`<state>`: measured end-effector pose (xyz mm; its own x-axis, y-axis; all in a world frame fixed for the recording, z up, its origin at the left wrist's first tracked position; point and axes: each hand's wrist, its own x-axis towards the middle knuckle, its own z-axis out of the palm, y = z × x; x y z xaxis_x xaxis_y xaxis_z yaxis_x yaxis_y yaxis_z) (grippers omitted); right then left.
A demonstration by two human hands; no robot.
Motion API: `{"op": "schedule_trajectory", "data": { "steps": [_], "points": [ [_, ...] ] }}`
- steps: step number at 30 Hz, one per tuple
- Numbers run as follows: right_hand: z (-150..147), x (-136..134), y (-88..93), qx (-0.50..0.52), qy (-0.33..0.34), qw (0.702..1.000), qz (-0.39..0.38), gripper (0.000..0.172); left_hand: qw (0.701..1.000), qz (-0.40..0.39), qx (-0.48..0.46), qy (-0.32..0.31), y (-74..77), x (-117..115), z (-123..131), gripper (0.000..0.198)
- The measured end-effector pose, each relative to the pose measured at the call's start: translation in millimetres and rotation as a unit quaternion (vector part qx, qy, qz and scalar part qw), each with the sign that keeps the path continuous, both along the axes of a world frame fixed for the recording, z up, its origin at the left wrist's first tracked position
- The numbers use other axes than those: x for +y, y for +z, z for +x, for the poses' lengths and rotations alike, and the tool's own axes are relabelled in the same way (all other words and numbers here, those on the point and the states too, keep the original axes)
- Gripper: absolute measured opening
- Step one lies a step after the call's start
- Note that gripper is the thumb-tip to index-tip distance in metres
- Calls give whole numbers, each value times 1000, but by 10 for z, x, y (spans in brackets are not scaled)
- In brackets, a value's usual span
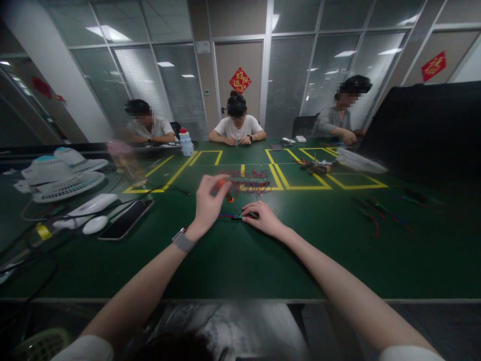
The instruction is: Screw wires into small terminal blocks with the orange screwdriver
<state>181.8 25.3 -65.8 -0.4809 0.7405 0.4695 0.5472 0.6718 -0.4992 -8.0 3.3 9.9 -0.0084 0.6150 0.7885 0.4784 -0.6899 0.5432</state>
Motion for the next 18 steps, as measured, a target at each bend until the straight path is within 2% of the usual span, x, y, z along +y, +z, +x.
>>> {"op": "schedule_trajectory", "data": {
  "steps": [6, 8, 12, 18],
  "points": [
    [-3, -10, 11, -2, 0, 1000, 0, 10, 1000, -7, -5, -26, -16, 72, -31, 32],
    [-3, -13, 11, -1, -2, 1000, -1, 10, 999, -15, -4, -33, -10, 84, -44, 30],
    [-3, -18, 15, -1, -1, 1000, -2, 10, 1000, -22, -7, -6, 0, 59, -42, 21],
    [-4, -22, 29, -3, 0, 1000, -4, 10, 998, -35, -20, -39, -31, 68, -12, 33]
  ]
}}
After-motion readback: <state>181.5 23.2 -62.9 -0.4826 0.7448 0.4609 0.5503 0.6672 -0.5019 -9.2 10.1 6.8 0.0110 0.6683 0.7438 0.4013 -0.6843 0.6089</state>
